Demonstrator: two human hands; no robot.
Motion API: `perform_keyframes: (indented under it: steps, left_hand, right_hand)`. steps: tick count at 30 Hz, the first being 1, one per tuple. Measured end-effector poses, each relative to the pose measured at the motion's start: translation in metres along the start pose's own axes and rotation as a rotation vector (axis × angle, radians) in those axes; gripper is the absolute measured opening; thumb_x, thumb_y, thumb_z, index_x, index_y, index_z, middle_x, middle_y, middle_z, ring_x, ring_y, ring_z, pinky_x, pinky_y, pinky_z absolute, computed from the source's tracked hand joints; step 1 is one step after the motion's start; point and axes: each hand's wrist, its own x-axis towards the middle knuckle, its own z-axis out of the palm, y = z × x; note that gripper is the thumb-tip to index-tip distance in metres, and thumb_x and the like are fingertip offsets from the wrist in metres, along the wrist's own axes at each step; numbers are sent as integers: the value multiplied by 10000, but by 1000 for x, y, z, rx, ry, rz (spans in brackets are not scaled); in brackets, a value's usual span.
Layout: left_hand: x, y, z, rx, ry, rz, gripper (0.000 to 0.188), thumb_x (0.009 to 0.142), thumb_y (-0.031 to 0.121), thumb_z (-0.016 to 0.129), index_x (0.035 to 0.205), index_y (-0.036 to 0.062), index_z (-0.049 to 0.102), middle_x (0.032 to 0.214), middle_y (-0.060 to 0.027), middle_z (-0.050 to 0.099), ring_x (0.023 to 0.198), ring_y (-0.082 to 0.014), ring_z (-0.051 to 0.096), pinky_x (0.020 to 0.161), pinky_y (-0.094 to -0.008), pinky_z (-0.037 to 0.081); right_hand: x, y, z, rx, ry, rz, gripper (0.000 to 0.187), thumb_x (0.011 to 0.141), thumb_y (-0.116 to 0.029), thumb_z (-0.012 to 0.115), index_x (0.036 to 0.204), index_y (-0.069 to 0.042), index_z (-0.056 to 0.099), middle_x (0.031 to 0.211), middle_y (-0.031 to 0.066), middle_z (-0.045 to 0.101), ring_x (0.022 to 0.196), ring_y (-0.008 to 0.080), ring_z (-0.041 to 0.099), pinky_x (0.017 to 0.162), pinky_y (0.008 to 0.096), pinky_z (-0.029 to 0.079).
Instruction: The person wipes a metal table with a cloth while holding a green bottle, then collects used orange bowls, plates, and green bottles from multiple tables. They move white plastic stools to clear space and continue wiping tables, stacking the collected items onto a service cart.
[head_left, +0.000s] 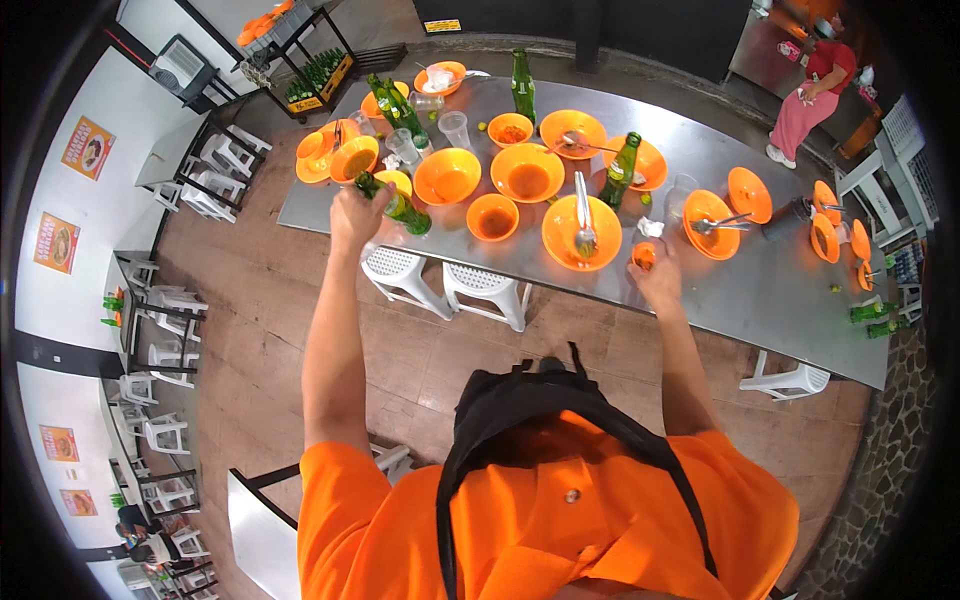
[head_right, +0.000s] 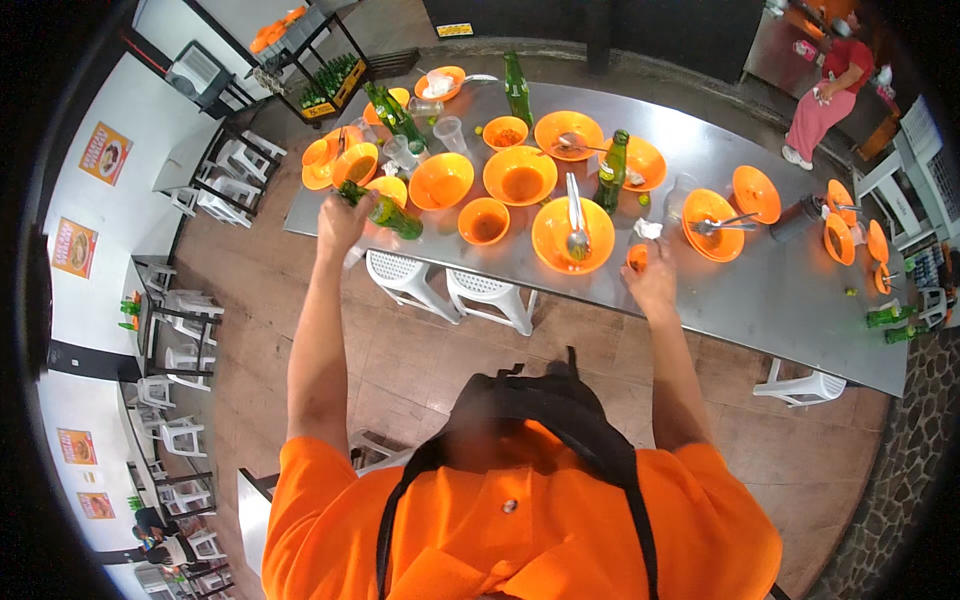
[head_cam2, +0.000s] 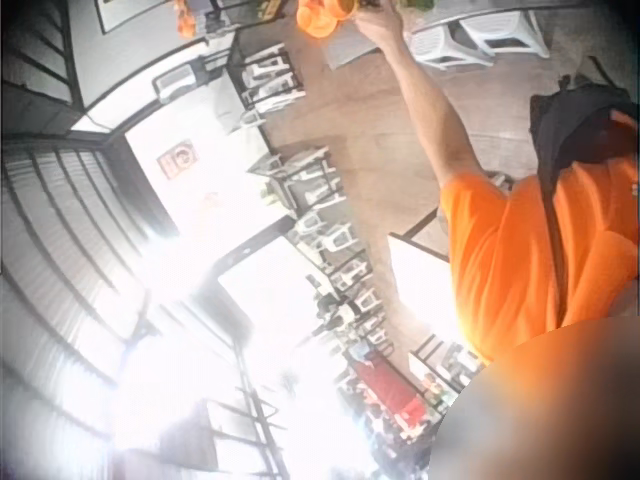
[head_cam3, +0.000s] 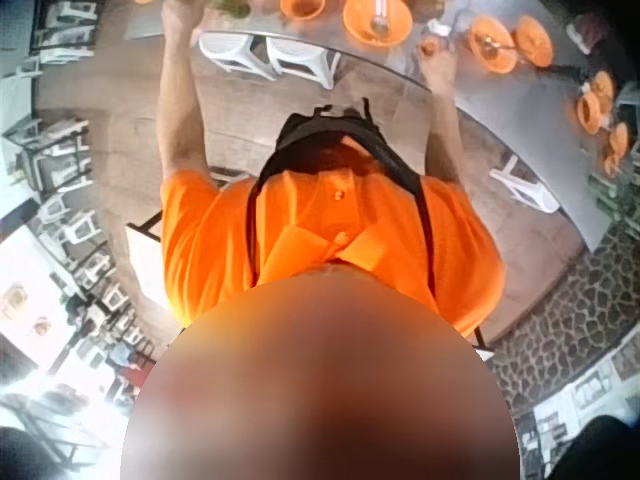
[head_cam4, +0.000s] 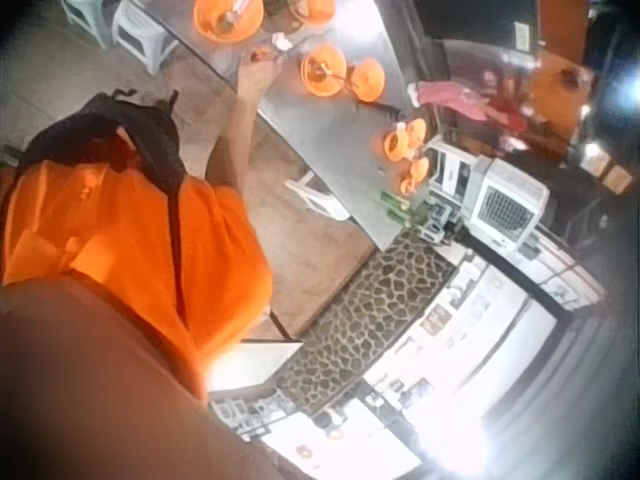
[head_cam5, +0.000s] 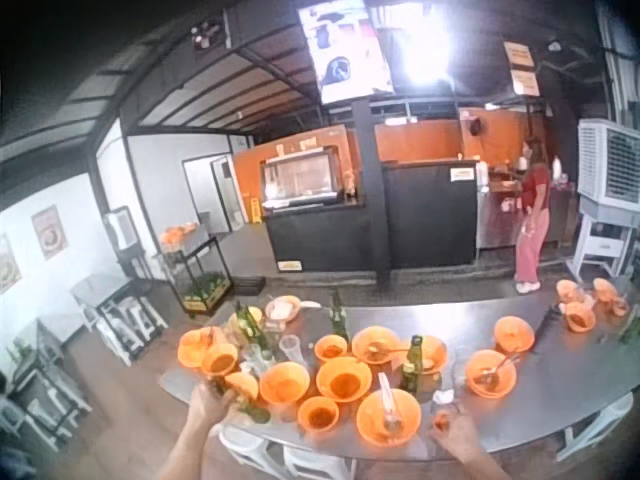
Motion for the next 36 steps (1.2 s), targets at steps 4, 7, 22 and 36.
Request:
perform_keyframes:
  steps: [4, 7, 22, 36]
  left_hand:
    - [83, -4, -50, -20, -77, -44, 402, 862, 363, 772, 874, -35, 719, 759, -246, 697, 713, -316, 730, 609, -422, 516]
    - [153, -44, -74, 60, -34, 13, 479, 859, 407, 769, 773, -58, 698, 674, -244, 663, 628, -332, 696, 578, -428, 498]
    - [340, -175, 9, 88, -221, 92, 631, 790, 539, 754, 688, -76, 653, 643, -241, 637, 655, -379, 677, 636, -457, 514]
    - [347, -203, 92, 58, -452, 90, 579, 749, 474, 779, 640, -77, 641, 661, -281, 641, 718, -426, 688, 718, -489, 540]
  right_hand:
    - [35, -55, -30, 213, 295, -5, 867, 717, -263, 861, 1426, 28, 456, 1448, 276, 477, 1356, 395, 458, 1123, 483, 384]
    - [109, -73, -12, 381, 421, 18, 849, 757, -295, 845, 1437, 27, 453, 1445, 247, 503, 1347, 342, 487, 1108, 448, 401]
    - [244, -268, -42, 538, 463, -36, 131, 948, -105, 686, 1057, -54, 633, 997, 17, 646, 915, 112, 591, 808, 282, 486]
    - [414, -411, 263, 457, -320, -150, 678, 812, -312, 786, 1333, 22, 509, 1180, 251, 660, 1149, 405, 625, 1003, 455, 491]
